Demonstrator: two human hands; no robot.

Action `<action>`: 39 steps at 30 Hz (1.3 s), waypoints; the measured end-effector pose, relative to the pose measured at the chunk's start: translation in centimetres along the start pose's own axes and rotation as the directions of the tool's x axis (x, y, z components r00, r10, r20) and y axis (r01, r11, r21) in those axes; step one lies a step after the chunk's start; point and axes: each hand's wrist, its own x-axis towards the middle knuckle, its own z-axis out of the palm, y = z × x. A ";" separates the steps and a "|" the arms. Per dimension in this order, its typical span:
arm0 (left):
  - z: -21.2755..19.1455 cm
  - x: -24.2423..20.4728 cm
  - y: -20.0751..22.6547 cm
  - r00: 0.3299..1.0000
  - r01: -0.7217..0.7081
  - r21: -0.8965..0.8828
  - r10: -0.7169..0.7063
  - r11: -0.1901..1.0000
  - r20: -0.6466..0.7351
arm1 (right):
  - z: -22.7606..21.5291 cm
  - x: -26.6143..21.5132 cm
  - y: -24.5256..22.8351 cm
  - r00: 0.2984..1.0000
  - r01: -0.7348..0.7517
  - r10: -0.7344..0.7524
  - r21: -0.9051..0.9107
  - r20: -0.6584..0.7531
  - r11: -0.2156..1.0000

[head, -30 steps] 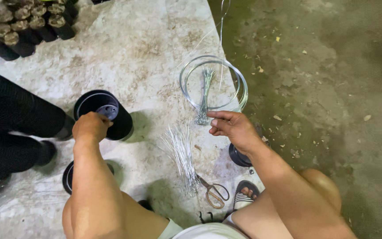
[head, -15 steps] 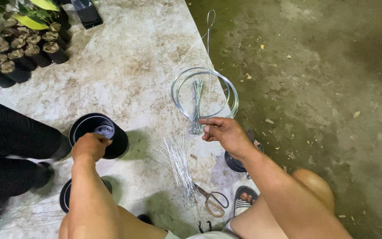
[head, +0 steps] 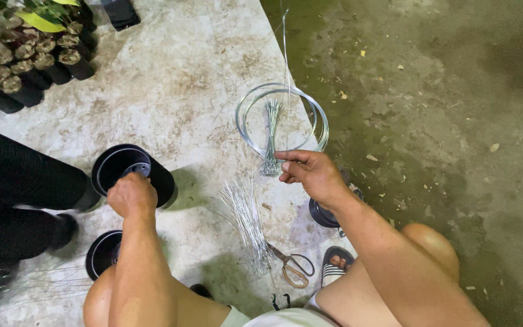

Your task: The person sits on the floor and repeatedly inserts thin metal wires through holes in the bottom of black plastic containers. They pull the wires through, adjust them, and place the finished containers into a larger stack. The process is repeated for multiple containers.

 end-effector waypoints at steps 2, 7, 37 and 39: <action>0.2 -0.2 0.0 1.000 -0.007 -0.014 0.007 1.000 -0.007 | 0.0 -0.2 -0.2 1.000 -0.001 0.001 -0.028 0.004 1.000; 1.0 -0.3 0.1 0.999 0.053 -0.028 -0.053 0.998 0.008 | 0.2 -0.8 -0.5 1.000 -0.017 0.017 -0.039 0.001 0.999; -14.7 -11.4 13.6 0.598 0.205 -0.977 0.784 0.055 0.169 | 3.1 -1.9 -0.6 0.902 0.354 -0.381 -0.158 -0.201 0.922; -15.2 -11.6 13.7 0.579 0.245 -0.969 0.796 0.035 0.175 | 2.9 -1.7 -0.7 0.908 0.328 -0.358 -0.160 -0.218 0.931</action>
